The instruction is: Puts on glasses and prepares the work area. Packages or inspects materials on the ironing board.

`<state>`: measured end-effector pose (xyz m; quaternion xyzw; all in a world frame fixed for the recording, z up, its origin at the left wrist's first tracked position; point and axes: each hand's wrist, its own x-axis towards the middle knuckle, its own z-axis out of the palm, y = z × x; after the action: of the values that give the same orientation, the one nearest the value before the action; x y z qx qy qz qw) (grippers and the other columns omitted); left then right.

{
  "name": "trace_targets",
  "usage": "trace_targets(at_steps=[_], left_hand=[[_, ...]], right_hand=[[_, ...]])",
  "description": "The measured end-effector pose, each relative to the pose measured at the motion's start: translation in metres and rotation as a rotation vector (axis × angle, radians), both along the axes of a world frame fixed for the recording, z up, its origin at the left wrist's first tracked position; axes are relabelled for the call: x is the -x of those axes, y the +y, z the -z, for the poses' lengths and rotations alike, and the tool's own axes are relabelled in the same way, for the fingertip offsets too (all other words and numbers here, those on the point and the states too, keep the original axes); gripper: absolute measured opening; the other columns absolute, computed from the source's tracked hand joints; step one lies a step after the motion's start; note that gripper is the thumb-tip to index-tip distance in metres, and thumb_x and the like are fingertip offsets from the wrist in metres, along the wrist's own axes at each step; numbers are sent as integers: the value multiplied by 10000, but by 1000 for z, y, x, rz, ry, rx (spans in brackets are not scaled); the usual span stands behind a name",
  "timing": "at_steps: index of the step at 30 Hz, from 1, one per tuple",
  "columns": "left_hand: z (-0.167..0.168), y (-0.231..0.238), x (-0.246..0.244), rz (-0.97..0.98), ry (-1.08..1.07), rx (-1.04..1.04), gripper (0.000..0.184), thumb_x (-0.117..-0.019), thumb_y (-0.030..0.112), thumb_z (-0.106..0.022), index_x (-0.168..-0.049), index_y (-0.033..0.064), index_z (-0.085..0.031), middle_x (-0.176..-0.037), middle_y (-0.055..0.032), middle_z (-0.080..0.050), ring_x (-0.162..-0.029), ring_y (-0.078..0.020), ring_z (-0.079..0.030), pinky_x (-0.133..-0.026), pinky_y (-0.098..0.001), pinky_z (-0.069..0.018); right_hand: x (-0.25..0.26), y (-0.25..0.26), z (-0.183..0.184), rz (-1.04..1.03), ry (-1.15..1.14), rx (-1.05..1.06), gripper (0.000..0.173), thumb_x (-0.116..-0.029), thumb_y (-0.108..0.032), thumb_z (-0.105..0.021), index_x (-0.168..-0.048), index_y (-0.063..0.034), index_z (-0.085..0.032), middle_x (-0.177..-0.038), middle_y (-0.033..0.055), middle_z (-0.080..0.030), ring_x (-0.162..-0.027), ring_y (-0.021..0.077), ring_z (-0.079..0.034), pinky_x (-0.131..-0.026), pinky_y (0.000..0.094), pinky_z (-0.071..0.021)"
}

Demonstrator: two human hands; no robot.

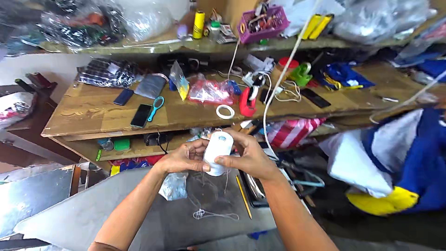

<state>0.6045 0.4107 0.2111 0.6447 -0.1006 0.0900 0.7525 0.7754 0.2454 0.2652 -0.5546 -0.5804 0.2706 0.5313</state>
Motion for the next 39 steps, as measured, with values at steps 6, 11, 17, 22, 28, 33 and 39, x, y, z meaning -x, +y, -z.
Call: trace_targets(at_steps=[6,11,17,22,28,33,39], left_hand=[[47,128,38,-1126,244,-435,357,-1005,285,-649,-1243,21,-684,-1174,-139,-715,-1066,-236,-701,-942,-457,-581],[119,263,119,-1666,559,-746,436,-1060,317,-499,-1240,-42,-668,-1245,-308,-631,-1244,-480,-553,-1099,-624,-391],[171,306,121,-1850,767,-904,486,-1061,381,-435,-1205,-26,-658,-1244,-290,-630,-1244,-474,-555,-1088,-598,-393],[183,314,105,-1977,892,-1051,499,-1089,348,-309,-1196,23,-672,-1227,-256,-649,-1245,-471,-560,-1063,-601,-402],[187,314,109,-1978,841,-1083,461,-1084,301,-320,-1160,31,-686,-1211,-263,-647,-1223,-480,-556,-1067,-615,-370],[188,313,111,-1981,815,-1081,437,-1074,287,-329,-1109,54,-697,-1160,-247,-656,-1182,-469,-568,-1030,-601,-382],[190,310,112,-1976,823,-1096,410,-1069,274,-352,-1110,61,-700,-1158,-241,-658,-1179,-457,-572,-1027,-574,-393]], right_hand=[[-56,66,-38,260,-226,188,522,-797,-256,-838,-1254,-70,-666,-1022,65,-738,-866,149,-723,-763,377,-628],[-128,170,-102,458,-249,114,530,-842,-238,-839,-1271,-4,-636,-1099,148,-706,-916,207,-710,-825,430,-611],[-193,320,-200,780,-515,-148,516,-854,-311,-809,-1213,28,-659,-1176,211,-675,-1102,303,-665,-967,506,-539],[-218,405,-203,932,-640,-135,281,-931,-178,-696,-1047,78,-696,-1043,272,-674,-1043,408,-633,-936,586,-461],[-282,455,-116,942,-529,40,792,-795,-415,-820,-1412,0,-548,-1342,229,-627,-1280,360,-593,-1085,564,-458],[-298,470,-81,1029,-492,252,788,-825,-472,-786,-1390,29,-559,-1374,272,-594,-1317,418,-552,-1060,621,-432],[-302,465,-81,1004,-496,280,877,-844,-529,-770,-1422,74,-504,-1423,279,-556,-1368,392,-516,-1129,545,-400]])
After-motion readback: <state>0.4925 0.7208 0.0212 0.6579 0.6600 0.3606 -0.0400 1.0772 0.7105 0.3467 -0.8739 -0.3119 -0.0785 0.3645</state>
